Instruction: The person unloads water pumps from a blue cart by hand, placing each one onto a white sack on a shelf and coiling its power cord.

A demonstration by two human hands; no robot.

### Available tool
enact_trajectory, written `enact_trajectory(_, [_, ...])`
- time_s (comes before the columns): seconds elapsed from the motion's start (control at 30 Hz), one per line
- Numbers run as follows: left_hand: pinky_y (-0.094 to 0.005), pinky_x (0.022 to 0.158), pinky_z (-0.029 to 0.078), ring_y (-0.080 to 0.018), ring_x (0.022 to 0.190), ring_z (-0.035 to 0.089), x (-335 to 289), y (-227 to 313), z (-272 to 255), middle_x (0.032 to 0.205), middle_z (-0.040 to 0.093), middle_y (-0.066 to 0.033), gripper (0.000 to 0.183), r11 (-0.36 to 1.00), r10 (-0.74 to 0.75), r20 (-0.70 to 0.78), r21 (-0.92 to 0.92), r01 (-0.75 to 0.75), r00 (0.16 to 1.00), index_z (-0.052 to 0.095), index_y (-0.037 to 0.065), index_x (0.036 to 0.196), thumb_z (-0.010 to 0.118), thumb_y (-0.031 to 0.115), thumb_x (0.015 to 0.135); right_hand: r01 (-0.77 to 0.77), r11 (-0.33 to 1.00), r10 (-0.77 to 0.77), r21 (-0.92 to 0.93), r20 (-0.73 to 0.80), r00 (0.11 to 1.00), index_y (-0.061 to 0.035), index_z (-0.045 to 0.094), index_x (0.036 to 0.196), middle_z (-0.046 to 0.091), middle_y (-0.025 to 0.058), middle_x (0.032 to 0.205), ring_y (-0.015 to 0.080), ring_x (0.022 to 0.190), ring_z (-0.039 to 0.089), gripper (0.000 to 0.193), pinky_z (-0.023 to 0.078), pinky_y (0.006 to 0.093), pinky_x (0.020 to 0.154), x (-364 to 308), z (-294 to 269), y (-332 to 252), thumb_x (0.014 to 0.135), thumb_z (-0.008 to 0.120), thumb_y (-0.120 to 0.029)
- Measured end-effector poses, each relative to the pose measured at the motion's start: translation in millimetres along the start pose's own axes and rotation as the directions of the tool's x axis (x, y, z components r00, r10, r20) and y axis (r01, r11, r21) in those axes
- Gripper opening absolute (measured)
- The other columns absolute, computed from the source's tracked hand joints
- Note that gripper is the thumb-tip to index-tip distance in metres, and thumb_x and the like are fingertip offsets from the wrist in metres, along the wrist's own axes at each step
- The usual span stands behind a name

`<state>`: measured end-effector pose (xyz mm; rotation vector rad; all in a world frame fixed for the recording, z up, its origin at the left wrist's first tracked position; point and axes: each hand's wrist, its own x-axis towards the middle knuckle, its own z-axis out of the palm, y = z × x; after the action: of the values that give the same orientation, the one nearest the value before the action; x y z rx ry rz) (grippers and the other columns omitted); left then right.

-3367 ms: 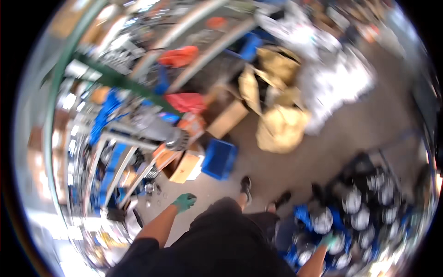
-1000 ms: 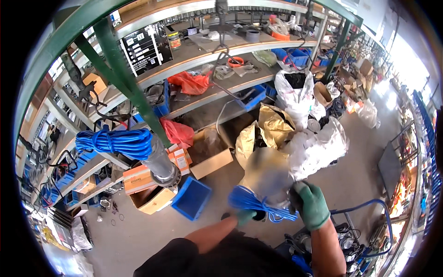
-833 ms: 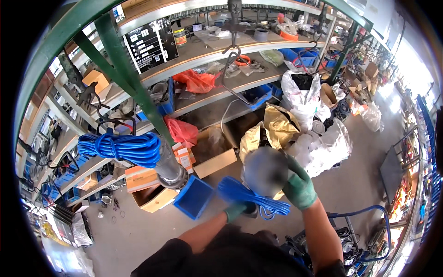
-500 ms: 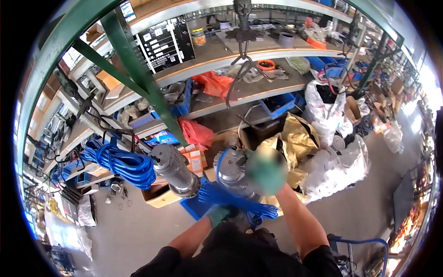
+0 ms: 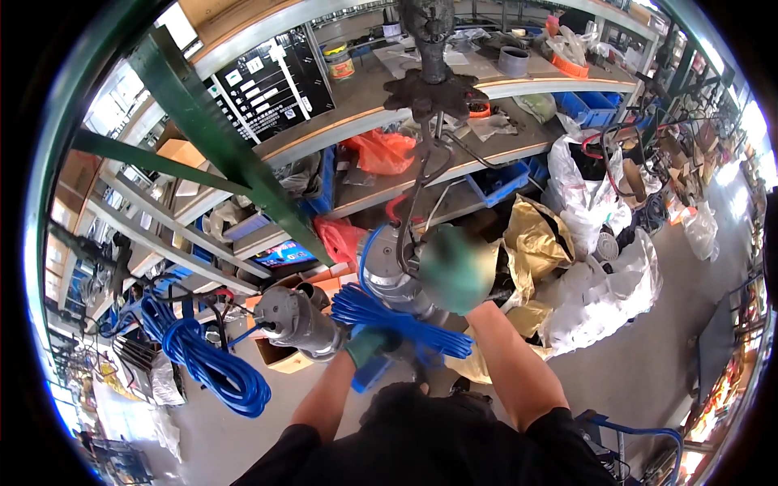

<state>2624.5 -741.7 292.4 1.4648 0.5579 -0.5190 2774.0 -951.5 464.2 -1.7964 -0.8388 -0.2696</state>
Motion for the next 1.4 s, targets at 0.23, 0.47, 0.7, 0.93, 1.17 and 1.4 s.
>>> enact_trajectory(0.23, [-0.0278, 0.048, 0.049, -0.0170, 0.061, 0.064, 31.4, 8.8, -22.4, 0.100, 0.073, -0.0085, 0.030, 0.999, -0.038, 0.030, 0.024, 0.037, 0.999, 0.069, 0.008, 0.127, 0.059, 0.012, 0.099, 0.027, 0.999, -0.029, -0.047, -0.053, 0.998, -0.0033, 0.052, 0.110, 0.066, 0.0089, 0.104, 0.0183, 0.091, 0.061, 0.023, 0.050, 0.0318, 0.082, 27.9, 8.5, 7.2, 0.091, 0.063, 0.000])
enact_trajectory(0.47, [-0.0279, 0.048, 0.049, -0.0173, 0.061, 0.065, 49.7, 15.8, -34.1, 0.101, 0.073, -0.0087, 0.031, 0.998, -0.056, 0.060, 0.041, 0.053, 0.997, 0.069, 0.008, 0.127, 0.059, 0.012, 0.099, -0.507, 0.559, 0.526, 0.656, 0.192, 0.828, -0.0062, 0.053, 0.115, 0.070, 0.0047, 0.093, 0.0075, 0.064, 0.059, 0.020, 0.045, 0.0233, 0.051, 42.8, 10.2, -7.4, 0.102, 0.064, -0.017])
enact_trajectory(0.7, [-0.0280, 0.048, 0.049, -0.0177, 0.061, 0.065, 60.3, 20.4, -45.9, 0.101, 0.073, -0.0088, 0.031, 0.996, -0.070, 0.087, 0.065, 0.065, 0.994, 0.069, 0.008, 0.128, 0.059, 0.011, 0.098, -0.475, 0.546, 0.544, 0.690, 0.139, 0.827, -0.0073, 0.046, 0.107, 0.075, 0.0146, 0.098, 0.0096, 0.048, 0.053, 0.014, 0.040, 0.0232, 0.043, 46.7, 8.5, 10.5, 0.103, 0.059, -0.012])
enact_trajectory(0.93, [-0.0281, 0.048, 0.049, -0.0181, 0.061, 0.065, 74.5, 11.7, -47.2, 0.101, 0.074, -0.0090, 0.032, 0.991, -0.088, 0.104, 0.111, 0.076, 0.991, 0.069, 0.008, 0.128, 0.059, 0.011, 0.098, -0.238, 0.624, 0.450, 0.744, -0.093, 0.888, -0.0057, 0.052, 0.115, 0.065, 0.0040, 0.096, 0.0069, 0.071, 0.058, 0.016, 0.047, 0.0239, 0.058, 24.1, 29.5, 57.4, 0.103, 0.060, -0.013])
enact_trajectory(1.17, [-0.0282, 0.048, 0.049, -0.0184, 0.061, 0.065, 77.3, -55.7, -40.6, 0.101, 0.074, -0.0091, 0.032, 0.981, -0.155, 0.071, 0.130, 0.145, 0.985, 0.069, 0.007, 0.128, 0.059, 0.011, 0.098, -0.313, 0.801, 0.331, 0.510, 0.058, 0.942, -0.0047, 0.047, 0.144, 0.066, 0.0092, 0.117, 0.0181, 0.099, 0.066, 0.048, 0.053, 0.0314, 0.081, -7.4, 23.8, 28.7, 0.101, 0.064, -0.016])
enact_trajectory(1.4, [-0.0296, 0.048, 0.050, -0.0189, 0.064, 0.066, 79.1, -81.3, -9.1, 0.102, 0.074, -0.0070, 0.035, 0.975, -0.192, 0.082, 0.130, 0.181, 0.978, 0.067, 0.010, 0.130, 0.058, 0.012, 0.096, -0.183, 0.927, 0.212, -0.327, 0.055, 0.976, -0.0038, 0.038, 0.153, 0.042, 0.0205, 0.156, 0.0391, 0.142, 0.043, 0.094, 0.035, 0.0527, 0.116, -99.9, 4.0, 30.9, 0.081, 0.079, -0.047])
